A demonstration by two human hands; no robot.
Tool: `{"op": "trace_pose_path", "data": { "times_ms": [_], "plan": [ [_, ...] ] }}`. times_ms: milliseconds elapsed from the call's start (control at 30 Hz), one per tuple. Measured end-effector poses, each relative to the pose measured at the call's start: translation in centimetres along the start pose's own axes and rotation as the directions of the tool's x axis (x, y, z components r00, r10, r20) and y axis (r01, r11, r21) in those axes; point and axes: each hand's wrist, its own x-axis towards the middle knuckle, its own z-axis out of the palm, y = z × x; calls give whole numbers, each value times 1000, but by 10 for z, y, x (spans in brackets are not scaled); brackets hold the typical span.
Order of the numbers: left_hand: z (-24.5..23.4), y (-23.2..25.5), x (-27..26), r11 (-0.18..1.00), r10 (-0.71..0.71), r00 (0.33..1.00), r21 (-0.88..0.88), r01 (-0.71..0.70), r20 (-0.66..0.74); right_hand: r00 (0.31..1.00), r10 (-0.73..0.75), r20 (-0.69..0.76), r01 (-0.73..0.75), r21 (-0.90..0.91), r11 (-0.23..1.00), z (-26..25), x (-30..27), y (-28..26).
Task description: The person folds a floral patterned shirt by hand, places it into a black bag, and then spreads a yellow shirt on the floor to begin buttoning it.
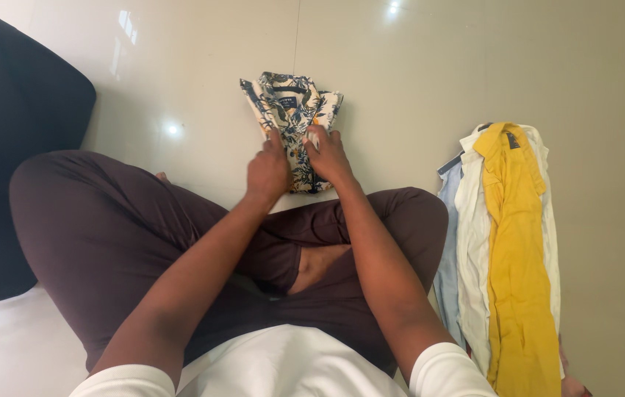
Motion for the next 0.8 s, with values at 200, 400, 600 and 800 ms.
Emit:
{"op": "trace_pose_path", "data": {
  "times_ms": [200, 400, 600, 800],
  "plan": [
    [45, -3, -12, 826, 438, 895, 431, -363, -86, 983, 147, 106, -143, -48, 989, -9, 1, -41],
    [36, -4, -29, 775, 544, 828, 297, -557, 134, 991, 115, 71, -83, -356, 931, 2, 4, -65],
    [-173, -76, -84, 1000, 9, 976, 23, -4, -220, 992, 91, 85, -60, -316, 947, -6, 13, -30],
    [-235, -107, -65, 975, 63, 813, 209, 73, -579, 995, 46, 88, -12, -349, 937, -4, 17, -29]
  ]
}}
